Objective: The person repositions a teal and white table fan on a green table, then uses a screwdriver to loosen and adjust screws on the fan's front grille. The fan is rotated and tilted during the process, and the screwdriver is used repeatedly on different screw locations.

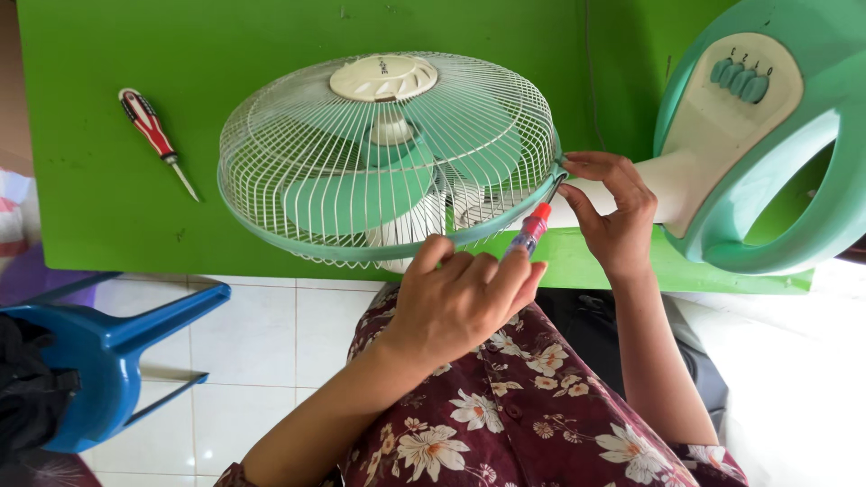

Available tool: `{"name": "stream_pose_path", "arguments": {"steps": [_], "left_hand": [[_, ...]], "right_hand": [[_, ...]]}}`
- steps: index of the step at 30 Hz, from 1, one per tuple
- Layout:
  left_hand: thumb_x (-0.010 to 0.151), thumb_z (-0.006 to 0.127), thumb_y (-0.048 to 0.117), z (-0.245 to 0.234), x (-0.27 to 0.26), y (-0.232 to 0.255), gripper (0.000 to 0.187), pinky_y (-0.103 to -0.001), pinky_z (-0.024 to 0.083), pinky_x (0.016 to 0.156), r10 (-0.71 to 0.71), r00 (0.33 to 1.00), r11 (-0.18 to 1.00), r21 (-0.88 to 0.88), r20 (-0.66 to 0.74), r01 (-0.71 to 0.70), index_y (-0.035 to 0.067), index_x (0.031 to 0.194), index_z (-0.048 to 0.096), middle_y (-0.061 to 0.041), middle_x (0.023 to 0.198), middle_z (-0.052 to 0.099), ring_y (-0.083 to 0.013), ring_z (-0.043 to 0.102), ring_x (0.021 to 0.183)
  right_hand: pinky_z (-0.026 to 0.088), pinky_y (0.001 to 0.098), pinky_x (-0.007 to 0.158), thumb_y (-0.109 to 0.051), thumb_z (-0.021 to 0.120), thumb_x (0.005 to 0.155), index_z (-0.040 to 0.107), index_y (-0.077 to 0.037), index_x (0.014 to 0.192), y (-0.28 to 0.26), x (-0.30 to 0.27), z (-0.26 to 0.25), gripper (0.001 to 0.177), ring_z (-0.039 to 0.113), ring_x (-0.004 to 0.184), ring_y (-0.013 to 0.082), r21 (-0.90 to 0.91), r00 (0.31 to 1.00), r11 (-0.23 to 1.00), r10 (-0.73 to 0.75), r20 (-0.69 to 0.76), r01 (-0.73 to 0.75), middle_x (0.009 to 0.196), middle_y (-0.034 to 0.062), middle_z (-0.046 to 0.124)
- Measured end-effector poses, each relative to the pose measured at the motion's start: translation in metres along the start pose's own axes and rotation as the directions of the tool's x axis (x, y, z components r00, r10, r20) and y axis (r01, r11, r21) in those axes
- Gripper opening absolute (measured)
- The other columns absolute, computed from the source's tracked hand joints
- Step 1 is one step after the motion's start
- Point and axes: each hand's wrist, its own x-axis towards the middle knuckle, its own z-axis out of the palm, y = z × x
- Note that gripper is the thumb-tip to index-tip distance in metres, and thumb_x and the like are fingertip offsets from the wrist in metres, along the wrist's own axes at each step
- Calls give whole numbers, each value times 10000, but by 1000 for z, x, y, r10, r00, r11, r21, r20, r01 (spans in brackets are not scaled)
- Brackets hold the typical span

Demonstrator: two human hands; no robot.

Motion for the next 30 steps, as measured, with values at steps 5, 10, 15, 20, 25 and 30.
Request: {"name": "stream_pose_path", "arguments": {"steps": [5, 10, 15, 20, 25, 30], "left_hand": [[992, 721, 302, -20, 8, 26, 246, -314, 358, 756, -227, 960, 971, 107, 161, 212, 105, 885, 620, 53, 494, 496, -94, 447, 472], [1001, 681, 293, -16, 20, 35, 360, -351, 378, 821, -372, 866, 928, 158, 335, 337, 108, 700, 612, 8, 487, 519, -132, 458, 476], [1012, 679, 318, -12, 21, 38, 269, -371, 377, 828, -385, 897, 922, 54, 219, 382, 52, 1000, 642, -8, 472, 530, -172, 501, 506], [980, 692, 232, -7, 14, 37, 388, -386, 377, 917, -371, 923, 926, -32, 104, 376, 67, 1307, 563, -5, 611, 605, -180, 611, 648], [933, 680, 211, -4, 9, 37, 391, -395, 385, 898, -373, 921, 906, -170, 108, 387, 35, 1271, 596, 1, 596, 607, -187, 608, 590], [1028, 675, 344, 4, 10, 36, 362, -377, 416, 892, -406, 913, 913, -10, 48, 407, 103, 791, 546, 12, 468, 530, -167, 525, 447]], "right_hand": [[564, 356, 968, -13, 849, 877, 712, -31, 1139, 2, 1, -2, 296, 717, 1135, 280, 3, 1000, 1000, -10, 28, 10, 1209, 113, 740], [563, 362, 991, 9, 838, 898, 695, -17, 1143, 4, 3, -4, 285, 722, 1148, 284, 11, 998, 999, -44, 42, 43, 1215, 127, 735], [563, 358, 982, 16, 840, 901, 701, -14, 1141, 7, 6, -8, 279, 729, 1149, 285, -31, 995, 997, -63, 79, 66, 1215, 131, 740], [565, 359, 1002, 27, 838, 910, 709, -16, 1138, 13, 7, -12, 266, 731, 1158, 276, -37, 990, 995, -87, 108, 91, 1219, 127, 742], [568, 353, 1015, 36, 828, 926, 703, -16, 1136, 20, 11, -16, 249, 733, 1168, 266, -11, 984, 994, -111, 141, 113, 1223, 123, 740], [558, 334, 998, 26, 835, 935, 696, -14, 1150, 20, 11, -17, 259, 731, 1175, 257, -27, 981, 993, -107, 163, 113, 1247, 120, 744]]}}
